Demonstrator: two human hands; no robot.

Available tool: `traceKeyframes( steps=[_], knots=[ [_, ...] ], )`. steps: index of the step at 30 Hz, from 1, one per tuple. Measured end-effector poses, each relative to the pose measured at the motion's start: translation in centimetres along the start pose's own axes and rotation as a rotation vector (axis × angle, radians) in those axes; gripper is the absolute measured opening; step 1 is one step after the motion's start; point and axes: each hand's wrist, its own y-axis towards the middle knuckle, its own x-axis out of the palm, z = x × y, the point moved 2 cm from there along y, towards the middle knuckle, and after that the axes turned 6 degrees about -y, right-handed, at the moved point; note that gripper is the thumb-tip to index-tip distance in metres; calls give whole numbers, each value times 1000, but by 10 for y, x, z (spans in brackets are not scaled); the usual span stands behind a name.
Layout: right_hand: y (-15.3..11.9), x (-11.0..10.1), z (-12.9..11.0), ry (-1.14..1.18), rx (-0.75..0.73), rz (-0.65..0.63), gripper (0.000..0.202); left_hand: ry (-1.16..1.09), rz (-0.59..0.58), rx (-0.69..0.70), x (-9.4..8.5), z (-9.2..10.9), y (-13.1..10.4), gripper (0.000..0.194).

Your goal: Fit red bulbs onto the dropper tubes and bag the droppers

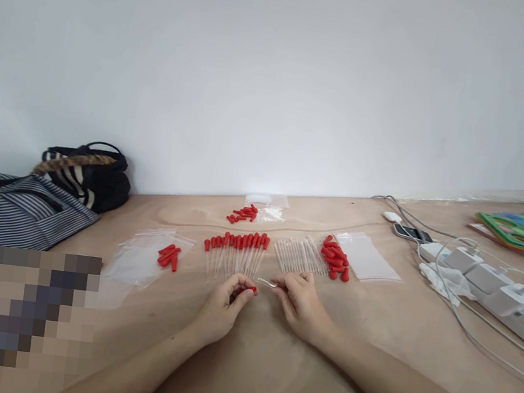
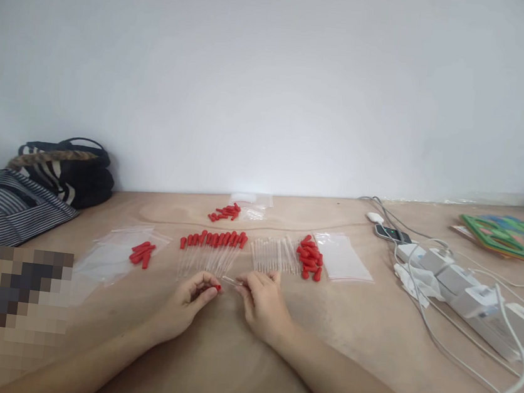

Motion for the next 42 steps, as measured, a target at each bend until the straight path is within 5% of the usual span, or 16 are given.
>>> traceKeyframes(
  steps=[12, 27, 42],
  knots=[
    [-3, 1, -11, -35, -167, 10, 17, -150, 130, 32, 1, -3, 1, 21],
    [7, -8, -1, -100, -321, -127, 21, -132, 100, 34, 0, -8, -2, 19],
    [10, -6, -1, 106, -182, -214, 18, 3, 102, 119, 3, -10, -4, 12]
  ],
)
